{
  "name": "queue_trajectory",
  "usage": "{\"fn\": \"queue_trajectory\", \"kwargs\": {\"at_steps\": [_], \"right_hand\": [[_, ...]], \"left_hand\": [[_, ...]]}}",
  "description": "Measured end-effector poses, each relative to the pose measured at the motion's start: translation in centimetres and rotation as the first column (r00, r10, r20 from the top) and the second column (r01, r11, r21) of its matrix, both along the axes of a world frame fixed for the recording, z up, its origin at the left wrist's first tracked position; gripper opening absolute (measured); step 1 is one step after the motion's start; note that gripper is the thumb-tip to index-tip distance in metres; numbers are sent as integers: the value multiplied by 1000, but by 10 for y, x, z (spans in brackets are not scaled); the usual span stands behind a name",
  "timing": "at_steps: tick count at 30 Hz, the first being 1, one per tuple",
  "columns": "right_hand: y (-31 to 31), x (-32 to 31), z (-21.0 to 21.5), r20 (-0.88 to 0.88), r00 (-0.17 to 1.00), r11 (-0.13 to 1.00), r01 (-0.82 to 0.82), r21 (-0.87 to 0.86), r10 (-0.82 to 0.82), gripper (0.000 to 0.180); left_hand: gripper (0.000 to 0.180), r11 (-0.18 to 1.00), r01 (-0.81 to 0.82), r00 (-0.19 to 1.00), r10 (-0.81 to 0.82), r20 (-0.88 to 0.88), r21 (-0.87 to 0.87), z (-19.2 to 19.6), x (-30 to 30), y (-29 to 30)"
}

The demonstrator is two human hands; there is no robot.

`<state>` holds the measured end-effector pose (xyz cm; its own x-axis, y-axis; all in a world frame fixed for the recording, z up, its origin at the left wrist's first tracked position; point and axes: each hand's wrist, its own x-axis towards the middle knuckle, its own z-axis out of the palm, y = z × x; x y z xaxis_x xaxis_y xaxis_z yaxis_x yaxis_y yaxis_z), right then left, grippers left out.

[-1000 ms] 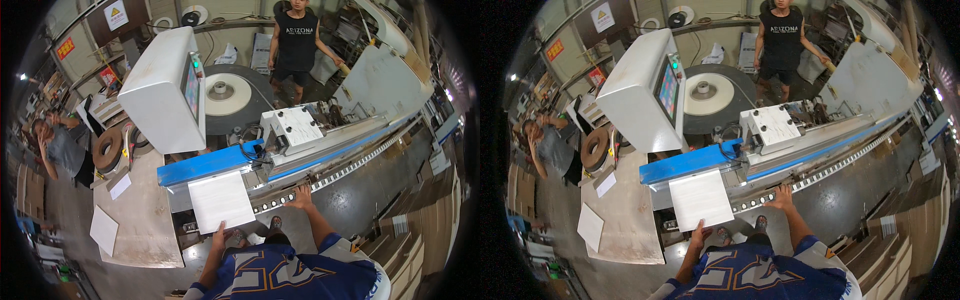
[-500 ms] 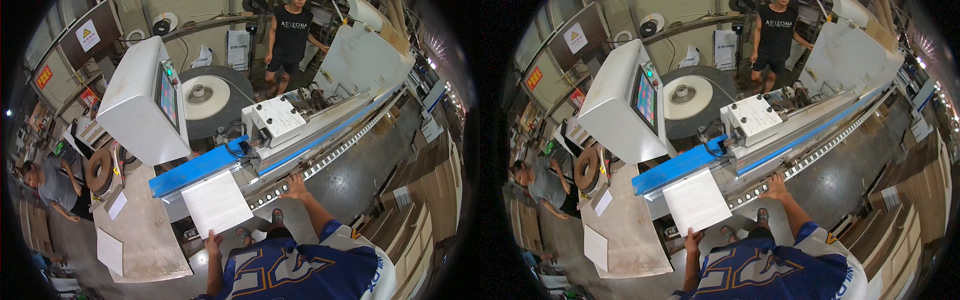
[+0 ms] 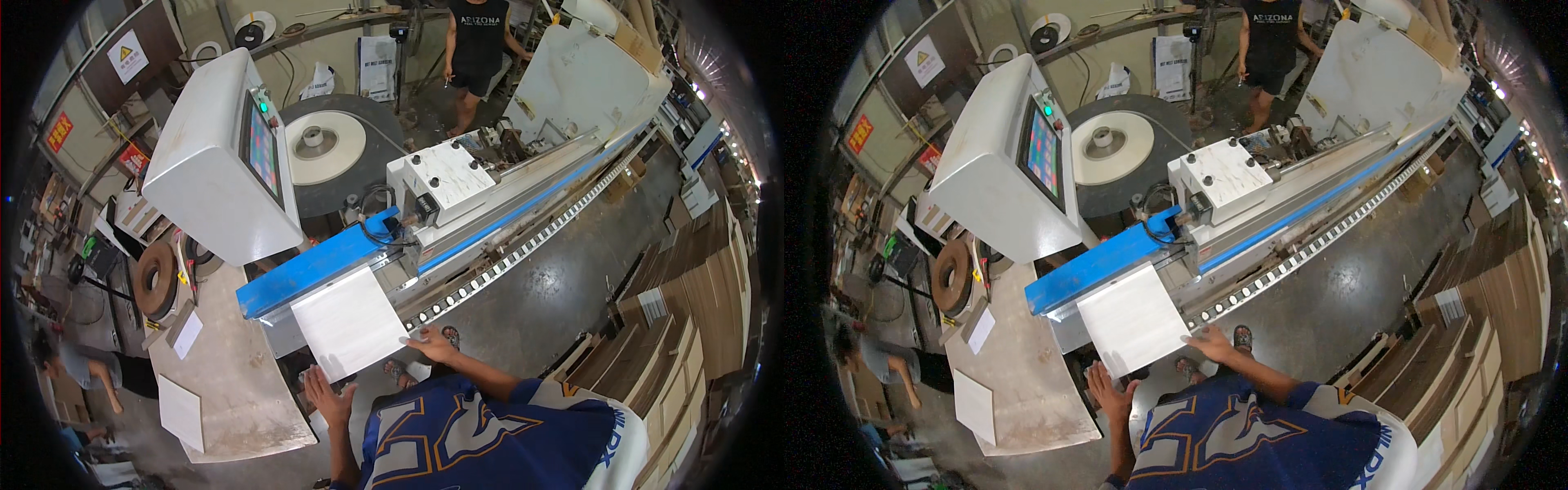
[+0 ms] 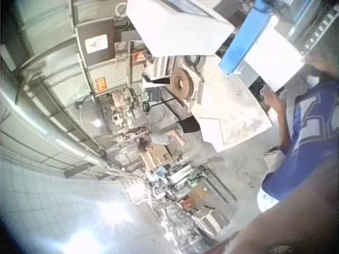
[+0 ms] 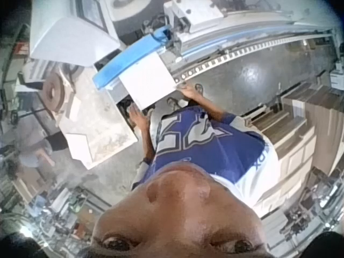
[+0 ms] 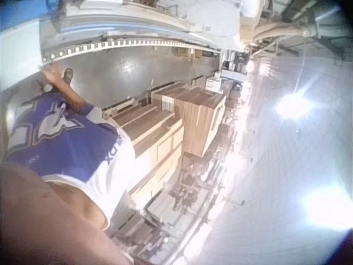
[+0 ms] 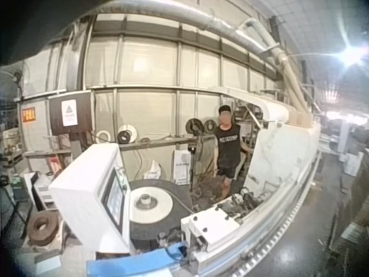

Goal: The person feeds wooden panels into an edge-banding machine, operates the control panel, and stacks the panels onto a pallet.

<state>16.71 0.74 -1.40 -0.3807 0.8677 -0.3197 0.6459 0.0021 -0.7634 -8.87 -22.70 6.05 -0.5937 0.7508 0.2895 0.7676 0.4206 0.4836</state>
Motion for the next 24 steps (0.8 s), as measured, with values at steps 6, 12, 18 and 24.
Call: {"fn": "queue_trajectory", "kwargs": {"at_steps": [6,12,18,24], "right_hand": [[5,-33,22,-114,993,656,-81,-750,-9,86],[0,-44,-12,-165,978,724,-24,-690,-126,77],[-4,-53,15,-205,947,660,10,-751,-247,60],[-3,-40,-3,-150,969,673,22,-739,-197,52]], "left_hand": [[113,937,208,977,-214,13,-282,16,-16,28],[94,959,187,982,-182,43,-212,1,-22,48],[86,970,124,981,-88,175,-207,3,-24,41],[95,985,161,978,-152,144,-59,-21,-32,31]]}}
